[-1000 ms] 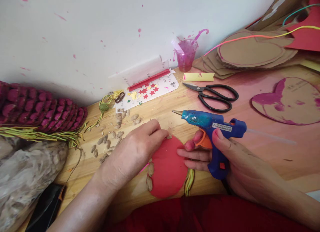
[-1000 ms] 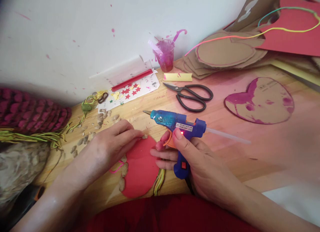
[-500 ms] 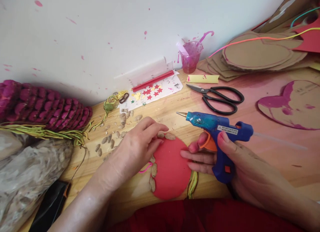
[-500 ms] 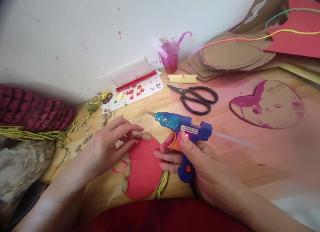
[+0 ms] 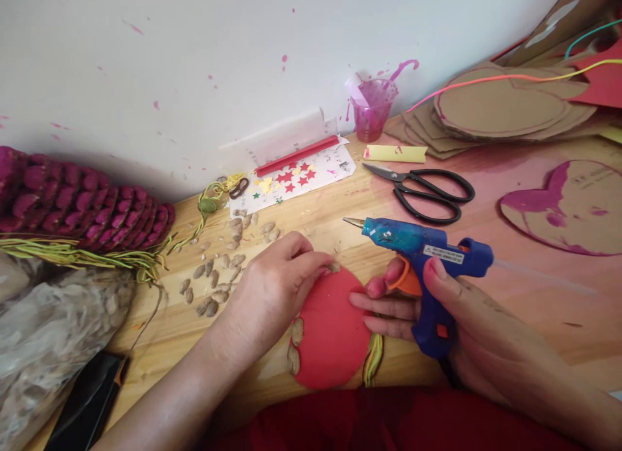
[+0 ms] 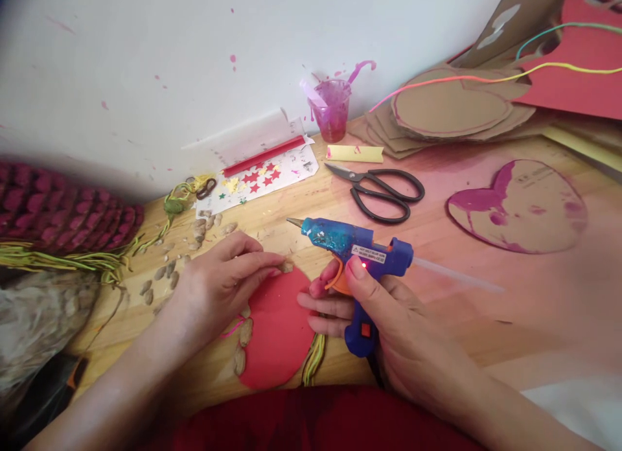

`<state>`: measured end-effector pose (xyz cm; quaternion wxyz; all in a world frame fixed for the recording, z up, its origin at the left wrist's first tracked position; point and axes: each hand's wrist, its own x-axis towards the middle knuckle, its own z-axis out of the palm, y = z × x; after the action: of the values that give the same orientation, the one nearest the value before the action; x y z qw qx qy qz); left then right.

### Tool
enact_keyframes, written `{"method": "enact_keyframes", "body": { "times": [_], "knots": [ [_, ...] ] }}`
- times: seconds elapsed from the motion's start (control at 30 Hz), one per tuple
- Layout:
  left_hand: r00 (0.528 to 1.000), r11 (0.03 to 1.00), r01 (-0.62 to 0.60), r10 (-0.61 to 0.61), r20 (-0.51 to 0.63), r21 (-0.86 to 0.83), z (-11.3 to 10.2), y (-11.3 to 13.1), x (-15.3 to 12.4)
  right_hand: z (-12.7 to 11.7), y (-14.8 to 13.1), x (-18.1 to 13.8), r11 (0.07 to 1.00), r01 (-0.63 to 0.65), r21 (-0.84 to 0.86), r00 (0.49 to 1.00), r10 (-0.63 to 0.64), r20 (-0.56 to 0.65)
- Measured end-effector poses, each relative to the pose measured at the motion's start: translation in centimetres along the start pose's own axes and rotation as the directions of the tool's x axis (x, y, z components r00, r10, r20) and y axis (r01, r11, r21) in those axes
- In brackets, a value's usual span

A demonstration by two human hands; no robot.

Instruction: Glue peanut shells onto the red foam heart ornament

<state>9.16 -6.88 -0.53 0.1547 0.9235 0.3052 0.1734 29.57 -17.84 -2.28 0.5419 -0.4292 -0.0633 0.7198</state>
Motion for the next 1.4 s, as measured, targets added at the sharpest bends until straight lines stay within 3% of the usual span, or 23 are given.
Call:
{"method": "enact_keyframes", "body": {
  "times": [0.7, 1.03, 1.4],
  "knots": [
    [0.999, 0.997, -0.004, 0.007, -0.032, 0.082, 0.59, 0.24, -0.24, -0.16, 0.03, 0.02, 0.999, 0.019, -0.036, 1.000, -0.018, 0.021],
    [1.000, 0.997, 0.012, -0.013, 0.014, 0.074, 0.58, 0.20, -0.19, -0.12, 0.03, -0.01, 0.999, 0.021, -0.029, 0.999, -0.020, 0.042],
    [0.998, 0.981, 0.046, -0.052, 0.027, 0.189, 0.60, 0.73, -0.15, 0.47, -0.31, -0.31, 0.997, 0.028, -0.068, 1.000, -0.028, 0.010]
  ]
}}
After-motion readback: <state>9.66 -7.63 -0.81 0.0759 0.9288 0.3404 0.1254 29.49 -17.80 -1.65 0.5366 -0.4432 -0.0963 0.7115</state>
